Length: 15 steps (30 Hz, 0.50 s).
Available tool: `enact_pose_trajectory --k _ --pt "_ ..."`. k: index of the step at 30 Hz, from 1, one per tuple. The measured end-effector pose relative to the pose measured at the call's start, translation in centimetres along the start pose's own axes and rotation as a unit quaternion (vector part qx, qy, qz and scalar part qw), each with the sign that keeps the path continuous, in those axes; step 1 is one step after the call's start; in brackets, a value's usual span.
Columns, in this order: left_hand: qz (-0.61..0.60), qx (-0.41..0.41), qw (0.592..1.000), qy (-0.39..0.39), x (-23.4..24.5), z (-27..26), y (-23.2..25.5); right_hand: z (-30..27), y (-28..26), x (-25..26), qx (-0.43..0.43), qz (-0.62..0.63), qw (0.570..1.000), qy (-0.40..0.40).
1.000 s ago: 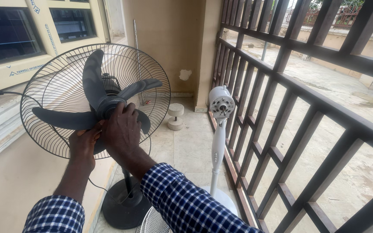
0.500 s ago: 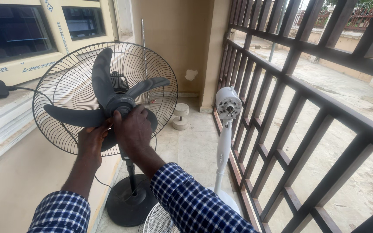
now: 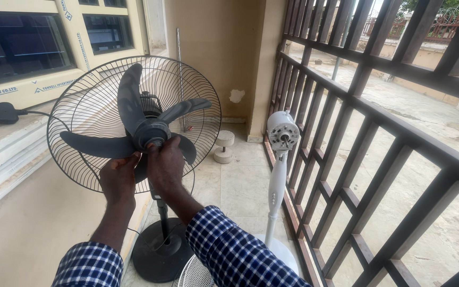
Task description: The person disassembles a standing fan by removing the front grille, unscrewing the blade nut, and detaching the fan blades and rear grille. The components are placed on the floor next to the fan stand.
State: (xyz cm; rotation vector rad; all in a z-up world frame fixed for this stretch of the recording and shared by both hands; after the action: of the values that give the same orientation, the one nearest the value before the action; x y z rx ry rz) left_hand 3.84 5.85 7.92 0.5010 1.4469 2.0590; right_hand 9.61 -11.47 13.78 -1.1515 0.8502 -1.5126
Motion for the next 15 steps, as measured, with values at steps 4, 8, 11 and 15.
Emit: enact_pose_trajectory --k 4,8,11,15 --pt "-0.085 0.077 0.993 -0.021 -0.6 -1.8 -0.1 -1.2 1.6 -0.1 -0.099 0.112 0.987 -0.068" --pt "-0.12 0.139 0.976 -0.12 -2.9 -3.1 -0.2 -2.5 2.7 0.1 -0.09 0.17 0.976 -0.103" --pt "-0.082 0.101 0.981 -0.144 -3.1 -3.6 -1.2 -3.1 5.3 0.0 -0.111 0.216 0.962 -0.123" --pt "-0.115 0.103 0.977 -0.145 -3.6 -4.6 -4.8 -4.1 9.6 -0.7 -0.158 0.256 0.939 -0.168"
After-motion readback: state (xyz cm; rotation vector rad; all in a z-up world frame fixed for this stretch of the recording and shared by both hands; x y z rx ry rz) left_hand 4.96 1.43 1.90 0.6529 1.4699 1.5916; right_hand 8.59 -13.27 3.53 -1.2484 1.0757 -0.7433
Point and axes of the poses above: each hand's wrist, its own z-axis towards the middle knuckle, its own x-axis out of the back of the hand, y = z × x, the point moved 10 cm from there along z, towards the middle knuckle, and after that the axes turned 8 degrees about -x, right-handed, at the moved point
